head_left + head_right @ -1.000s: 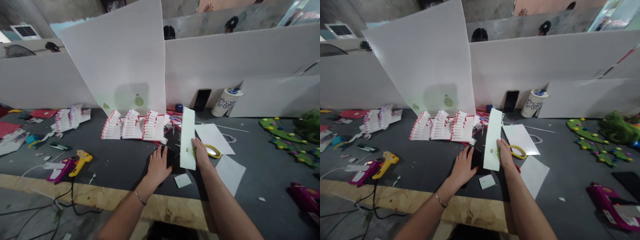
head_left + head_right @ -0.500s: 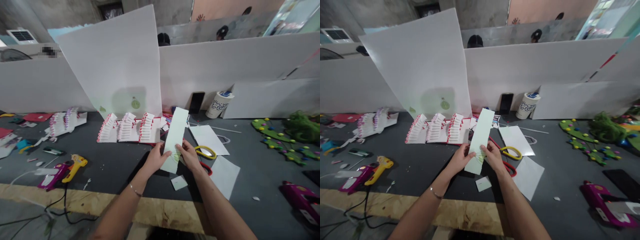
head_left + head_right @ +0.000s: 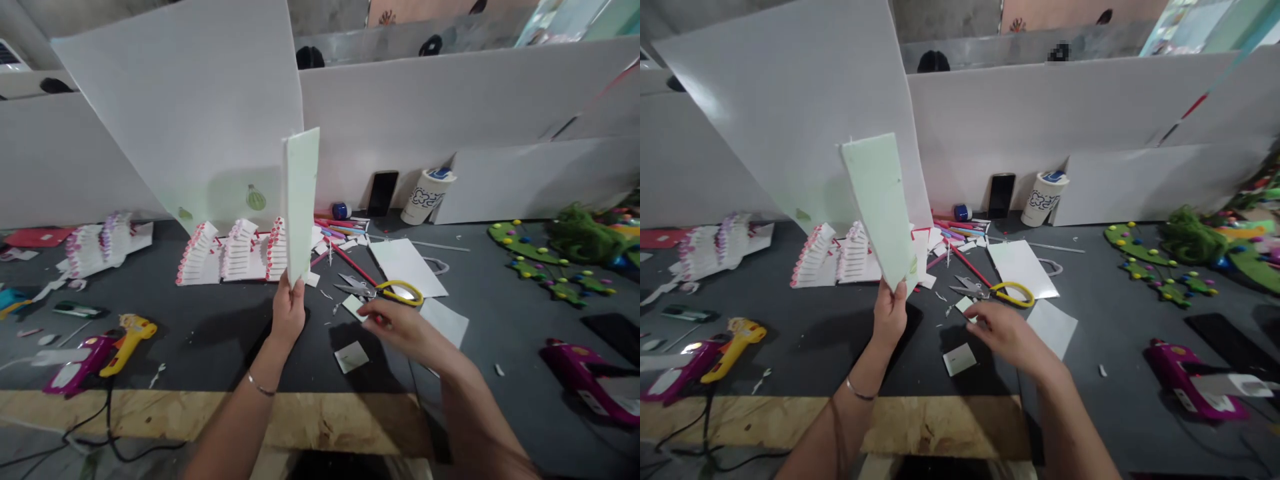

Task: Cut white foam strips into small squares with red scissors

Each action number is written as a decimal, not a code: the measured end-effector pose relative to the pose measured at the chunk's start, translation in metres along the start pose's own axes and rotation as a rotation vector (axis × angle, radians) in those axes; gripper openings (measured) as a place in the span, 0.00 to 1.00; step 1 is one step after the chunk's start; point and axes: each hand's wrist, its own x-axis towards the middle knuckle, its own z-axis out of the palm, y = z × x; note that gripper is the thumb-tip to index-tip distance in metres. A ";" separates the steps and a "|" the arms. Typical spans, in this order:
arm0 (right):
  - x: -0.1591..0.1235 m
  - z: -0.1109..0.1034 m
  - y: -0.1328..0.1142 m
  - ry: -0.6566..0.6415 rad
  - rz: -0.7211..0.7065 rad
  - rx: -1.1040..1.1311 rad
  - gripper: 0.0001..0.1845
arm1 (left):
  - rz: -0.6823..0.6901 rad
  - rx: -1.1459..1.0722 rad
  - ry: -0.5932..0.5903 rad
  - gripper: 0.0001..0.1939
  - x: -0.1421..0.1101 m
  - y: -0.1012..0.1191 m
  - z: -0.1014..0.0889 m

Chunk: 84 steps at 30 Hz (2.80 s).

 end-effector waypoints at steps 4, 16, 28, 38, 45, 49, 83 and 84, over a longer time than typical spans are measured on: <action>-0.015 0.015 0.015 -0.026 -0.154 -0.391 0.15 | 0.237 0.146 -0.068 0.22 -0.002 0.012 -0.006; 0.019 0.030 0.024 0.198 0.051 -0.344 0.10 | 0.227 0.462 0.060 0.24 -0.037 0.014 -0.063; 0.097 0.053 -0.014 0.032 0.227 -0.379 0.13 | 0.125 0.512 0.271 0.25 -0.078 -0.034 -0.080; 0.121 0.053 -0.014 -0.147 0.288 -0.513 0.13 | 0.118 0.541 0.271 0.25 -0.078 -0.047 -0.082; 0.062 0.017 0.003 -0.097 0.228 -0.263 0.07 | 0.295 0.641 0.072 0.23 -0.079 -0.031 -0.071; 0.035 0.018 0.006 -0.086 0.168 -0.038 0.14 | 0.268 0.749 0.000 0.24 -0.081 -0.030 -0.063; -0.045 0.051 0.006 -0.004 0.026 -0.204 0.16 | 0.510 0.845 -0.182 0.33 -0.099 0.008 -0.047; -0.043 0.053 0.007 0.020 0.040 -0.155 0.15 | 0.512 0.835 -0.187 0.33 -0.103 0.011 -0.039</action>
